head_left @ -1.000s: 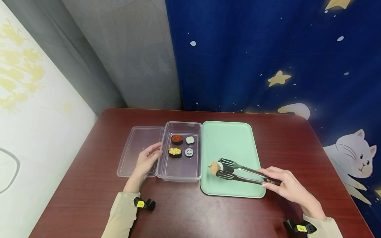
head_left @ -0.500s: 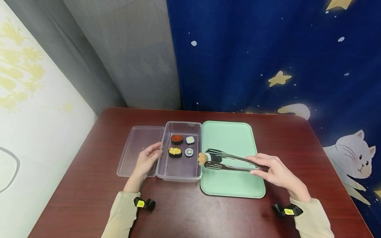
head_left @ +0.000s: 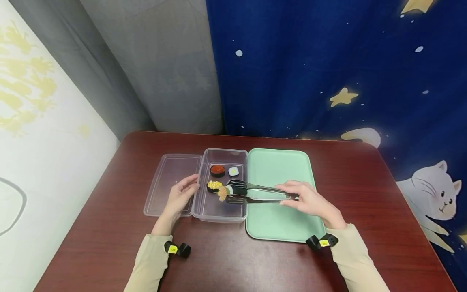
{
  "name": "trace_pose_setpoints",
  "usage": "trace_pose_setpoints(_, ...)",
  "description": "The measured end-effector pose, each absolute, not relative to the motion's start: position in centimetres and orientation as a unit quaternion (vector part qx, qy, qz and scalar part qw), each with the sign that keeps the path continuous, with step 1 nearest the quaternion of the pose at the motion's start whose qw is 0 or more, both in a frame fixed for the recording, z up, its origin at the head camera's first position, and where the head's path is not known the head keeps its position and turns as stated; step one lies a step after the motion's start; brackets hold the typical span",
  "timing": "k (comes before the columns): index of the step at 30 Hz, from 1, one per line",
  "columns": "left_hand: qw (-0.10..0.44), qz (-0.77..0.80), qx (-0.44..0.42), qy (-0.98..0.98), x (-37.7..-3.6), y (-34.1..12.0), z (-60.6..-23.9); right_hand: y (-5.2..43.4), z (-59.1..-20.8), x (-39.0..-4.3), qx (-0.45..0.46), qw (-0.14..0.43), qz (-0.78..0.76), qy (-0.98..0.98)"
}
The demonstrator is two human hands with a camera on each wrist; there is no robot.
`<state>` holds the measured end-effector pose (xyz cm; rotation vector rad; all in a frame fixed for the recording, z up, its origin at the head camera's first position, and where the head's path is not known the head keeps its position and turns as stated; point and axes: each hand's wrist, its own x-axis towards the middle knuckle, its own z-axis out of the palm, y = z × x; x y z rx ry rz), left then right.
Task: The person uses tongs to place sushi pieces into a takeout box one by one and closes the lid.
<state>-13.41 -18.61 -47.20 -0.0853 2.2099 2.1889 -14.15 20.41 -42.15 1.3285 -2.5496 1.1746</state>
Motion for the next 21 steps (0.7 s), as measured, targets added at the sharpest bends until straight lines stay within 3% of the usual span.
trace_pose_setpoints(21,0.014,0.703,-0.029,0.711,-13.5,-18.6,-47.4,16.9,-41.1,-15.5,0.44,-0.028,0.328,-0.835)
